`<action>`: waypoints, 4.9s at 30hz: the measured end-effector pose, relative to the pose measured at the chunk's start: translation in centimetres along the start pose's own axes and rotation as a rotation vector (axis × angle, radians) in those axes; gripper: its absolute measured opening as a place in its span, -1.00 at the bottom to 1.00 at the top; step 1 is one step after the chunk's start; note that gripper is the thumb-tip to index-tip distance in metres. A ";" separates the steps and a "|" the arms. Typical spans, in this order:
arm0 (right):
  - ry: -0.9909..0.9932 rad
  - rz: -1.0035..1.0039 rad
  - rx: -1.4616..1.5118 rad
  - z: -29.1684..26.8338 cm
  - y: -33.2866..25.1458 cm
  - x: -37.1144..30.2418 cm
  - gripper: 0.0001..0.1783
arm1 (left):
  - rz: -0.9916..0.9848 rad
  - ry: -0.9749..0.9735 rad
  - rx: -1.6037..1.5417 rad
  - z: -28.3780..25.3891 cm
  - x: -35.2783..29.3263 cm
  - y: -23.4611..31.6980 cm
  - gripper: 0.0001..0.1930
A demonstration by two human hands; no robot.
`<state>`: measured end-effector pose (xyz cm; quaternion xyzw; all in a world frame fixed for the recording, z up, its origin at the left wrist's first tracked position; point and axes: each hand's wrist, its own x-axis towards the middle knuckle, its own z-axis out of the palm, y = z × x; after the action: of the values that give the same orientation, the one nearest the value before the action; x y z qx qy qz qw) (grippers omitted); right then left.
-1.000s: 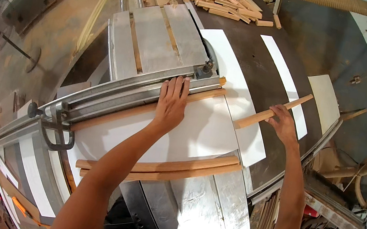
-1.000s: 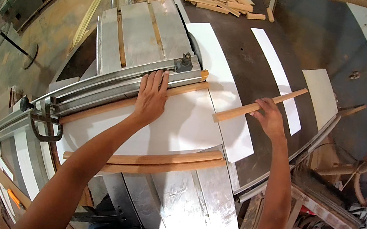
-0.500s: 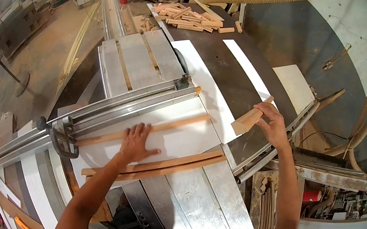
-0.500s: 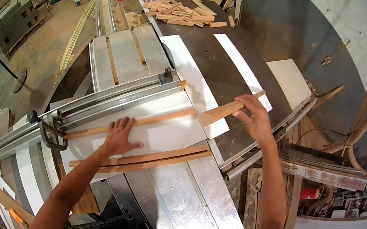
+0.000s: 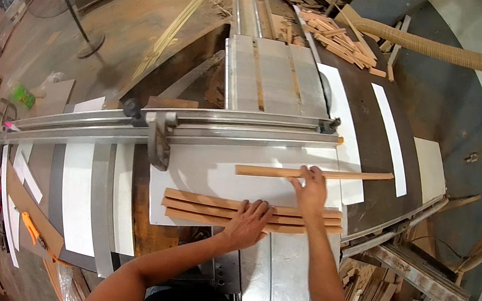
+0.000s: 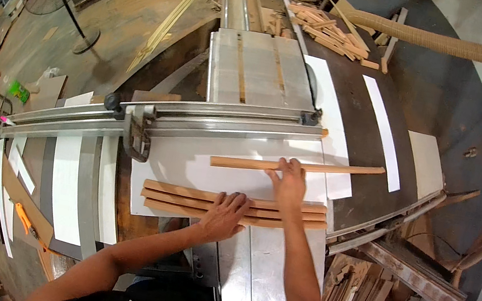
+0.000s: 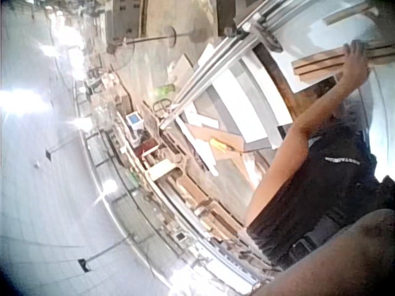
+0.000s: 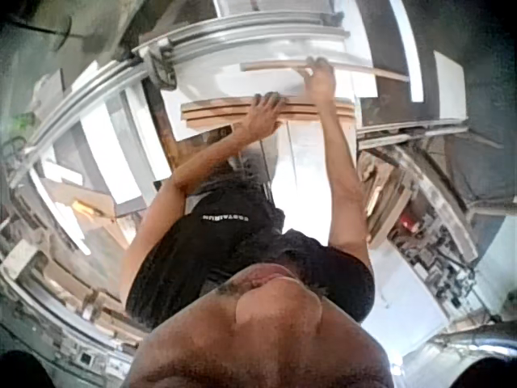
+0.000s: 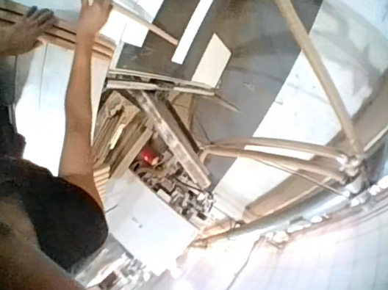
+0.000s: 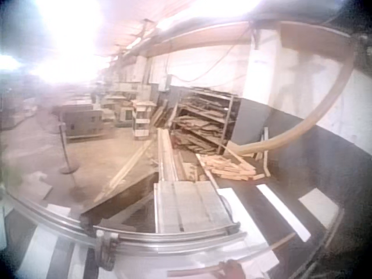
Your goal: The person uses a table saw to cut long wooden dowels into shorter segments. They feed the dowels through the saw blade one by one, collecting the cut pieces. After cutting, they gather the segments and stack them neatly on a cardboard sheet on the floor.
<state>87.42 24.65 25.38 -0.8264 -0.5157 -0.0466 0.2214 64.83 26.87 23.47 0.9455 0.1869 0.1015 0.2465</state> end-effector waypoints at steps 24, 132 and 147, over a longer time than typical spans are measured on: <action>0.102 0.993 0.621 9.9 -8.2 6.1 -0.09 | -0.304 0.331 -0.166 -11.7 -4.8 -9.5 -0.28; 0.338 1.062 1.526 -2.7 4.5 -1.7 -0.69 | 0.134 0.186 0.270 -14.7 3.5 3.0 -0.83; 0.436 0.647 2.043 -16.5 -2.4 -4.3 -0.82 | 0.491 0.774 -0.635 -30.5 -8.5 13.9 -0.60</action>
<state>85.86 15.10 39.65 -0.3232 -0.0191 0.3185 0.8909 52.67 25.29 55.78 0.7342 -0.0016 0.5473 0.4018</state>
